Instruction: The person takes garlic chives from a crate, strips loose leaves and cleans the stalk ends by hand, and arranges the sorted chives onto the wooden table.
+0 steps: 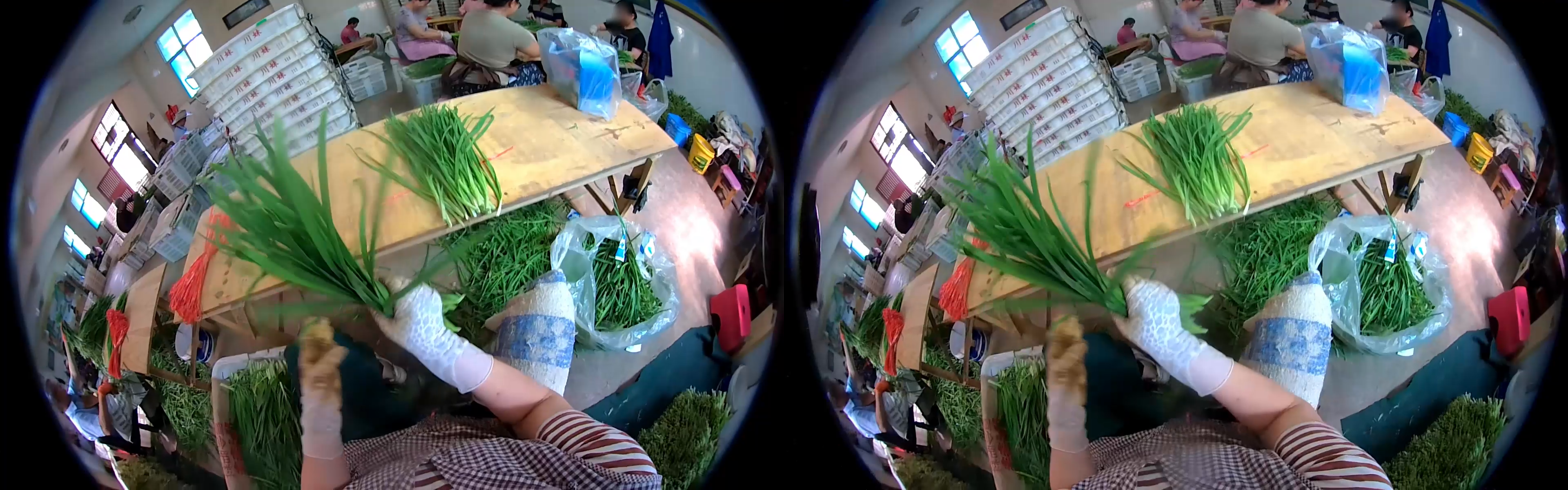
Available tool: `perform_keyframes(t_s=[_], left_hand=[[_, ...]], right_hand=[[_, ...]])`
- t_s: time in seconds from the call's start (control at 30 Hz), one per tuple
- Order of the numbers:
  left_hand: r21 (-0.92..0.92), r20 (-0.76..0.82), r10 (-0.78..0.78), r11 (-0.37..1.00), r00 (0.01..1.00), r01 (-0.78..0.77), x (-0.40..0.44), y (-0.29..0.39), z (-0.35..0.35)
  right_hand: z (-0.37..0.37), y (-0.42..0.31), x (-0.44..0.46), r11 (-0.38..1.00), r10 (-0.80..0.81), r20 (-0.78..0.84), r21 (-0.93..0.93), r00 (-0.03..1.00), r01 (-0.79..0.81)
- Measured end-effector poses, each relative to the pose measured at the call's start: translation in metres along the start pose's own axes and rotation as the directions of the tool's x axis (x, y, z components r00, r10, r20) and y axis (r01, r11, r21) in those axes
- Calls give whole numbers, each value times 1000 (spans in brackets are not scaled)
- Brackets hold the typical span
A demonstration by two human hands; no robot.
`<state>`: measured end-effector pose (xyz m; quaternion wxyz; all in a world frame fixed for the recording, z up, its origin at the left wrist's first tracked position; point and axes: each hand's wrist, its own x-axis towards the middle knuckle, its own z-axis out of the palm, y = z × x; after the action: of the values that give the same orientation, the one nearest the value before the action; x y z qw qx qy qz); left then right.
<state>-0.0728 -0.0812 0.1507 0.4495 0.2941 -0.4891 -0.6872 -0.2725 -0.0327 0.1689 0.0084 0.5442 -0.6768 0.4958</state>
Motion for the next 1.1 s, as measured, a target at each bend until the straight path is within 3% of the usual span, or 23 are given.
perform_keyframes(t_s=[0.07,0.13,0.2,0.27,0.3,0.43,0.47,0.5,0.57,0.63,0.67,0.7,0.73,0.77,0.8,0.87,0.9,1.0,1.03,1.1], left_hand=[[-48,98,-209,976,973,215,-21,-21,25],[-124,258,-112,981,960,148,-14,-32,55],[-308,6,-152,940,988,146,-8,-25,85],[-405,-145,-189,907,971,116,8,-31,83],[-338,-256,-150,940,955,57,11,-29,90],[-530,-308,-337,837,890,134,30,-29,63],[-518,-334,-282,852,900,75,36,-33,50],[-488,-261,-187,872,947,37,41,-34,29],[-350,-439,-109,935,892,-58,32,24,52],[-281,-466,119,920,877,-274,34,53,39],[-397,-370,149,867,917,-301,35,56,24],[-512,-266,197,801,944,-311,39,64,5],[-622,-158,257,724,953,-298,44,68,-6],[-457,-382,174,818,908,-349,40,72,11],[-443,-379,126,845,917,-299,44,66,10],[-409,-372,21,894,928,-184,53,46,3],[-504,-410,-45,843,911,-186,55,40,4],[-786,-88,64,609,994,-109,62,22,-18],[-839,-34,79,540,996,-72,65,17,-24],[-795,-31,188,591,982,-138,64,17,-15]], right_hand=[[-2,-2,1,985,-94,-20,-149,995,90],[12,-3,-9,930,-128,158,-325,979,174],[24,-9,-19,854,-169,260,-443,951,273],[42,-8,-32,893,-230,143,-362,963,267],[43,-7,-36,825,-256,200,-464,946,322],[64,-2,-42,847,-199,286,-431,937,311],[57,-6,-37,840,-203,365,-413,909,353],[46,0,-31,836,-349,316,-319,882,446],[0,-10,-9,897,-398,373,-36,838,441],[-59,-14,14,933,-318,182,235,930,273],[-71,-8,17,971,-130,114,216,985,104],[-74,10,21,979,-118,-42,164,992,123],[-79,25,25,967,39,8,253,999,-40],[-76,48,24,871,169,169,435,971,-228],[-71,63,25,713,256,345,563,903,-418],[-58,76,15,539,298,554,574,777,-617],[-47,83,9,504,269,590,587,761,-633],[-35,83,3,701,328,529,419,783,-577],[-35,85,3,682,340,517,439,785,-585],[-35,88,5,646,356,488,488,797,-587]])
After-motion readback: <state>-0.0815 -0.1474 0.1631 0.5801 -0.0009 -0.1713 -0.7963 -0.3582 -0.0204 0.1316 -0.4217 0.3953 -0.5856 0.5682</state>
